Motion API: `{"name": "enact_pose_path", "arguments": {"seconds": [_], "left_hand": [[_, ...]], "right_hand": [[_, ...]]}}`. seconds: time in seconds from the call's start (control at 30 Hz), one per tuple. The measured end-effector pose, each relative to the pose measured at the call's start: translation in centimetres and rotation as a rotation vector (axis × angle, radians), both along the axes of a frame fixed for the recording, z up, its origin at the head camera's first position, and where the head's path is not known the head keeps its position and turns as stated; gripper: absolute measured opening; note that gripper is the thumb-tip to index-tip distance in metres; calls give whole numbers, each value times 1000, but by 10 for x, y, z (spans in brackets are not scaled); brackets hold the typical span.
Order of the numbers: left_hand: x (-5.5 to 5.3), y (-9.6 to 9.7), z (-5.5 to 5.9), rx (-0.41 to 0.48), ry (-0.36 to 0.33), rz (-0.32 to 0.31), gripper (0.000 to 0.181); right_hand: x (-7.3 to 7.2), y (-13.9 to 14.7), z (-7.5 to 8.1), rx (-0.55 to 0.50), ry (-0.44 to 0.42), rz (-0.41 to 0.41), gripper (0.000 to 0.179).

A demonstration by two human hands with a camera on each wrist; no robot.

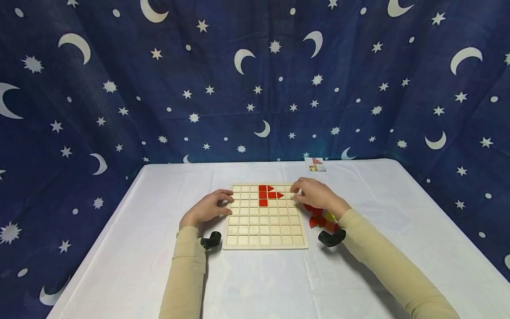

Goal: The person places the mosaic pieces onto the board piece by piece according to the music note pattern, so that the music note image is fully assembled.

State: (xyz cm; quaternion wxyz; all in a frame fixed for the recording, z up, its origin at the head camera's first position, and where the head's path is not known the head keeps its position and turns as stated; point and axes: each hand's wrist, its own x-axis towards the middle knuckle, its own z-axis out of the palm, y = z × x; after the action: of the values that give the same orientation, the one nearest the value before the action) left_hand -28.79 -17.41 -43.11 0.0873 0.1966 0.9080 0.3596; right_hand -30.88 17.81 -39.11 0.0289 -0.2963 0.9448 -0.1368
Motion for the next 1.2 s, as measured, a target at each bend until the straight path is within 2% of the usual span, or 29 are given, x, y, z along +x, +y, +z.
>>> {"name": "enact_pose_path", "arguments": {"seconds": [0.2, 0.33, 0.63, 0.83, 1.2], "left_hand": [[0, -1, -1, -3, 1, 6, 37], [0, -1, -1, -4, 4, 7, 36], [2, -1, 1, -2, 5, 5, 37], [2, -1, 1, 0, 1, 0, 37], [0, -1, 0, -3, 16, -10, 37]], "right_hand": [[3, 41, 7, 39, -167, -72, 22], [7, 51, 5, 82, -221, -81, 22], [16, 54, 3, 150, -245, -88, 28], [17, 50, -2, 208, -231, -108, 23], [16, 51, -5, 145, -189, -142, 34]]}}
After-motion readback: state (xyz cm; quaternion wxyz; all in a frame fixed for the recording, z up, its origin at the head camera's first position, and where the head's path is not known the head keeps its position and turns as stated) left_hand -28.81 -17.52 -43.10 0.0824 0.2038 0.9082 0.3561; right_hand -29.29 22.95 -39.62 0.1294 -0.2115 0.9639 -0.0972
